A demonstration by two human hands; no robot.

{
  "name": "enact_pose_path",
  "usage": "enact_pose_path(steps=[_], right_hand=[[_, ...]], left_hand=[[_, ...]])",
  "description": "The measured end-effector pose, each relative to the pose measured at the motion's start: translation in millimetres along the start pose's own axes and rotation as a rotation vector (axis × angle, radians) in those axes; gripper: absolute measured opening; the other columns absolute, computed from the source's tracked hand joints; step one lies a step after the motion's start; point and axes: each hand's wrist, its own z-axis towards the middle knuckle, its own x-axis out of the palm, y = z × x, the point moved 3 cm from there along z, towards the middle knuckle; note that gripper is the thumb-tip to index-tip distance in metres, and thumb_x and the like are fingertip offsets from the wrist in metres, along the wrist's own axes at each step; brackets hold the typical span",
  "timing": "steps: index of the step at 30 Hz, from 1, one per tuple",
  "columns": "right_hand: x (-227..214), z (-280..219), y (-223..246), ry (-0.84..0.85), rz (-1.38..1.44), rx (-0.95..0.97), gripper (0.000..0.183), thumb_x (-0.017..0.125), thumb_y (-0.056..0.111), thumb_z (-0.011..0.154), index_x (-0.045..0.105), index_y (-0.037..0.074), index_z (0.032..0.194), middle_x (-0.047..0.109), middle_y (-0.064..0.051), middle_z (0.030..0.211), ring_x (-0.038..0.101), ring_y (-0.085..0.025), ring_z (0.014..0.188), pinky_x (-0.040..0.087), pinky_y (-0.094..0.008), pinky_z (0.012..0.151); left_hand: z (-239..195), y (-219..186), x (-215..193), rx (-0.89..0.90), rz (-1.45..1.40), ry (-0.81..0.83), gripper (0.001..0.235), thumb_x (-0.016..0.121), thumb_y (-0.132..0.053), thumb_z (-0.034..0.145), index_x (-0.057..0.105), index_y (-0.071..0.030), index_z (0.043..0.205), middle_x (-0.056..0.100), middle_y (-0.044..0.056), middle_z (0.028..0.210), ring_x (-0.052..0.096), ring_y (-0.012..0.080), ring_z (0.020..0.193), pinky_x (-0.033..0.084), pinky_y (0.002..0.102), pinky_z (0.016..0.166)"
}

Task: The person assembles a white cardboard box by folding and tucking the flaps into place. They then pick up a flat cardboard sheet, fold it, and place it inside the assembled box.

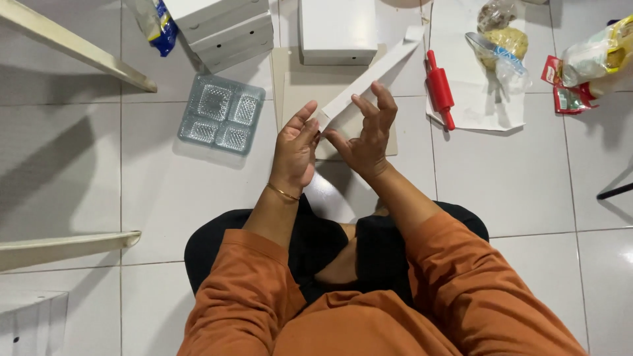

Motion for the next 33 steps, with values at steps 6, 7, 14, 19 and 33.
enact_pose_path(steps=[6, 7, 14, 19, 33], right_hand=[[4.9, -2.3, 9.2, 0.108, 0.137, -0.106, 0.06, 0.089, 0.033, 0.087, 0.059, 0.003, 0.13, 0.057, -0.021, 0.131, 0.059, -0.042, 0.124, 0.054, -0.05, 0.1], [4.3, -4.4, 7.1, 0.113, 0.136, -0.105, 0.06, 0.089, 0.033, 0.087, 0.059, 0.003, 0.13, 0.057, -0.021, 0.131, 0.059, -0.042, 0.124, 0.054, -0.05, 0.1], [-2.2, 0.9, 13.3, 0.059, 0.274, -0.083, 0.017, 0.067, -0.003, 0.095, 0.069, 0.0, 0.111, 0.072, -0.016, 0.103, 0.075, -0.035, 0.091, 0.062, -0.04, 0.072], [-9.8, 0.3, 16.8, 0.079, 0.291, -0.045, 0.017, 0.07, -0.01, 0.09, 0.073, 0.001, 0.104, 0.073, -0.015, 0.099, 0.076, -0.032, 0.086, 0.062, -0.039, 0.068], [-12.5, 14.0, 18.8, 0.076, 0.014, -0.317, 0.006, 0.075, 0.012, 0.096, 0.076, 0.011, 0.09, 0.071, -0.007, 0.084, 0.066, -0.024, 0.063, 0.056, -0.034, 0.055]], left_hand=[[-9.8, -15.6, 21.6, -0.037, -0.104, 0.103, 0.044, 0.061, 0.006, 0.099, 0.054, 0.002, 0.143, 0.066, 0.006, 0.114, 0.067, 0.0138, 0.101, 0.056, 0.026, 0.087], [-10.6, -17.6, 24.2, -0.039, -0.107, 0.1, 0.044, 0.061, 0.006, 0.099, 0.054, 0.002, 0.143, 0.066, 0.006, 0.114, 0.067, 0.0138, 0.101, 0.056, 0.026, 0.087], [-7.7, -29.2, 32.5, -0.081, -0.083, 0.072, 0.019, 0.07, -0.009, 0.096, 0.065, -0.006, 0.115, 0.071, 0.006, 0.095, 0.072, 0.0159, 0.088, 0.057, 0.029, 0.083], [-3.9, -26.6, 26.2, -0.131, -0.092, -0.018, 0.016, 0.073, -0.023, 0.096, 0.065, -0.008, 0.097, 0.073, 0.007, 0.083, 0.073, 0.0191, 0.073, 0.058, 0.032, 0.073], [1.1, -40.0, 25.5, 0.024, 0.256, -0.026, 0.019, 0.078, -0.016, 0.093, 0.065, -0.004, 0.099, 0.069, 0.006, 0.073, 0.07, 0.0106, 0.069, 0.06, 0.026, 0.072]])
